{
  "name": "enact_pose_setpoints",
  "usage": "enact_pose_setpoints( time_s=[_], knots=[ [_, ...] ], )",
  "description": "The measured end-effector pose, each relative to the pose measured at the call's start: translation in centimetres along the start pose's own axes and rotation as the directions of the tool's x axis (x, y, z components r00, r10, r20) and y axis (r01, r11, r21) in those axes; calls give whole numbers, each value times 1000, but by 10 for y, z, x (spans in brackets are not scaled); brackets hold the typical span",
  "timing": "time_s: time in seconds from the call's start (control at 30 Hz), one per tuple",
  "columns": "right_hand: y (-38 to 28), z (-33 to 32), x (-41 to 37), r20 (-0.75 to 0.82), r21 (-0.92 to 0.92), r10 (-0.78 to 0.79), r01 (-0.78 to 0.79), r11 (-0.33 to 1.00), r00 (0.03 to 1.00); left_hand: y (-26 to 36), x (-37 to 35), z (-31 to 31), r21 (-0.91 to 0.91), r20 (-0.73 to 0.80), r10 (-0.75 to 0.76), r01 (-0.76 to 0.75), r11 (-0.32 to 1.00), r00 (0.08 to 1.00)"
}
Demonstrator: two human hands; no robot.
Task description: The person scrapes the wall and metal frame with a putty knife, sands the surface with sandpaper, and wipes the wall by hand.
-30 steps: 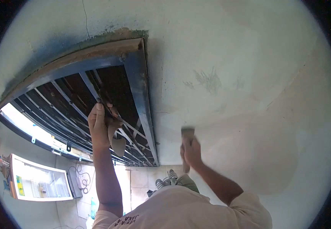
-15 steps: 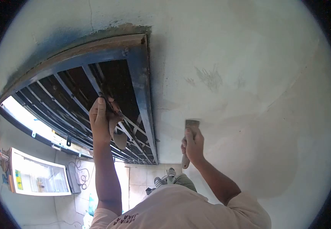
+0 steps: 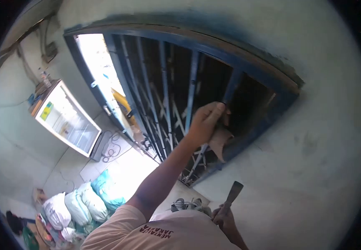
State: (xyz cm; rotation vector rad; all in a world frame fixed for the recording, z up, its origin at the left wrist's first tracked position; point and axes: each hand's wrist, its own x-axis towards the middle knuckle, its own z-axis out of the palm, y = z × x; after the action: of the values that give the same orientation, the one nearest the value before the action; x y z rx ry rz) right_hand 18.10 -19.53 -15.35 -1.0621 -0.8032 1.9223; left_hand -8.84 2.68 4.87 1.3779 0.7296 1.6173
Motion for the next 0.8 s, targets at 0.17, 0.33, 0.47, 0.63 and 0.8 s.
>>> enact_pose_setpoints(
  time_s=[0.17,0.33,0.47,0.63,0.8],
  knots=[
    [8,-16,5,-14,-43,121,-122,992,993,11,-3,1,14,10,21,-21,1000,1000],
    [-48,-12,16,258,-841,-334,380,385,907,1,-5,10,91,-120,74,-63,994,990],
    [-140,13,-2,324,-829,-428,471,302,844,12,-6,13,-6,-130,-140,141,990,982],
    [-173,21,-14,107,-310,-863,841,443,494,-1,-8,10,3,-106,-78,79,997,991],
    [-203,42,-5,295,-169,-955,982,-87,-34,4,-8,23,-66,-131,-75,67,996,989]
  ],
)
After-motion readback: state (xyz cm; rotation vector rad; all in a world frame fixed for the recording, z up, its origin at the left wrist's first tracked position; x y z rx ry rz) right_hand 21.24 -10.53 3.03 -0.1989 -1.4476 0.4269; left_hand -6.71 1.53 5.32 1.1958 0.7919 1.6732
